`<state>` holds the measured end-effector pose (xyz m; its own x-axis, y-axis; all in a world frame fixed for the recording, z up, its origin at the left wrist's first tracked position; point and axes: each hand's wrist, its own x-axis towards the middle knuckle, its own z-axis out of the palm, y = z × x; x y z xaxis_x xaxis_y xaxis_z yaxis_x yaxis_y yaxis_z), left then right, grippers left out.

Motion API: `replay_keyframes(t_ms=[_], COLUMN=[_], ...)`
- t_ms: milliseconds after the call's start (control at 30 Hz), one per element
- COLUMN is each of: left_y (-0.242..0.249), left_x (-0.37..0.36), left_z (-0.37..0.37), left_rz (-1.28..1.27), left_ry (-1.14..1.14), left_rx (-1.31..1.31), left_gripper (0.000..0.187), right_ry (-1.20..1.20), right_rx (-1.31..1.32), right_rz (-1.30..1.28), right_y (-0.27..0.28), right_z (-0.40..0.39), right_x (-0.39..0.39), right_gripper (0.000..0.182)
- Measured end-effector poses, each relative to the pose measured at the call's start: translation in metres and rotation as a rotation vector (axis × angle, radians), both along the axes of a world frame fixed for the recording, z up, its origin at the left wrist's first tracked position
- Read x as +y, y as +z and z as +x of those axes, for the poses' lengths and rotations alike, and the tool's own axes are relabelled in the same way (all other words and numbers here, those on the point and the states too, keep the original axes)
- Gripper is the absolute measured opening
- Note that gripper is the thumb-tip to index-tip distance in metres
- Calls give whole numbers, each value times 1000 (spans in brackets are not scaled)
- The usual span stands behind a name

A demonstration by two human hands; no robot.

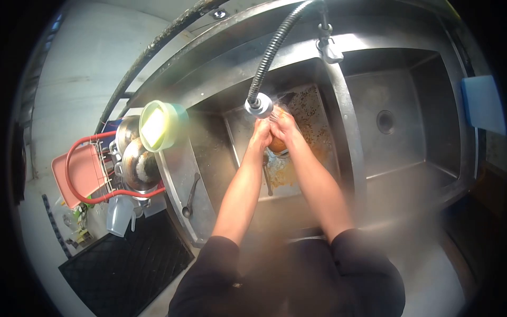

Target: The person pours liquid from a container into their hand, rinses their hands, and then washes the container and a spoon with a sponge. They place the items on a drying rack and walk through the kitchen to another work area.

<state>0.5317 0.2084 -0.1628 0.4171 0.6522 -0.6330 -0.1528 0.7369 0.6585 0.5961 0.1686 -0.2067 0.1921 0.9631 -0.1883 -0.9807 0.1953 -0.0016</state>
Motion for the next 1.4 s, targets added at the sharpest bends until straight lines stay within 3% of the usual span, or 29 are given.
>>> replay_keyframes(t_ms=[33,100,133,200,267,333,400,467,500,533,567,600,633,667,700,733,767,833,867,933,967,1033,1067,1100,1200,1267,1333,1400], left_y=[-5,-5,-1,-3,-6,-13,19,25,19,19,21,22,26,37,53,77,100,127,130,129,131,132,130,126,109,102,105,104], left_x=[-7,-16,-14,-8,-4,-11,-26,-35,-36,-38,-40,-46,-52,-59,-66,-71,-74,-76,-74,-76,-77,-79,-82,-85,-90,-93,-94,-93], left_z=[4,4,2,-11,-14,-13,-14,-43,-64,-87,-111,-134,-153,-169,-181,-188,-197,-233,-253,-290,-300,-316,-319,-320,-320,-321,-320,-324], left_rz=[-13,64,102,166,242,-33,4,94,337,403,470,515,561,564,565,611,657,949,936,1247,1246,1362,1360,1391,1426,1422,1452,1463], left_ry=[105,6,-38,-147,-240,129,145,-175,-263,-277,-293,-295,-293,-315,-342,-377,-409,-517,-501,-703,-688,-874,-859,-868,-799,-725,-698,-672], left_rx=[-86,53,128,106,88,-318,-344,5,235,375,515,555,593,590,585,641,697,906,913,1023,1023,971,974,971,1017,1055,1064,1064], left_gripper=[19,20,22,24,26,30,32,37,41,42,44,42,41,37,33,30,27,22,22,19,19,17,17,15,13,12,9,8], right_ry=[28,-77,-120,-144,15,20,-16,415,308,-24,-44,118,297,306,413,509,513,485,501,217,143,200,265,123,150,301,83,26], right_rx=[72,101,12,54,312,368,228,-967,-1720,-1983,-1978,-1966,-2019,-2019,-1957,-1889,-1892,-1977,-1984,-1645,-1778,-1732,-1672,-1571,-1834,-1812,-1726,-1834], right_rz=[114,-250,-629,-607,-127,-360,-308,-472,-546,-617,-947,-1330,-1232,-1219,-1042,-865,-854,-505,-489,-858,-874,-875,-887,-947,-740,-765,-1075,-913], right_y=[8,18,24,-6,-42,39,50,-17,22,-17,-29,-43,-73,-91,-105,-110,-104,-81,-73,-57,-57,-56,-58,-61,-38,-30,-71,-22], right_z=[3,-4,-7,-14,-11,2,8,16,27,29,35,27,24,20,14,10,6,5,2,-9,-15,-8,-6,-11,-4,-4,-11,-13], right_x=[6,13,17,11,5,-1,-7,-11,-27,-40,-49,-52,-63,-75,-87,-93,-97,-101,-100,-102,-99,-87,-82,-79,-72,-64,-59,-61], right_gripper=[31,31,30,31,36,46,42,28,18,22,25,26,27,27,26,24,24,23,23,22,21,20,20,20,19,19,20,20])
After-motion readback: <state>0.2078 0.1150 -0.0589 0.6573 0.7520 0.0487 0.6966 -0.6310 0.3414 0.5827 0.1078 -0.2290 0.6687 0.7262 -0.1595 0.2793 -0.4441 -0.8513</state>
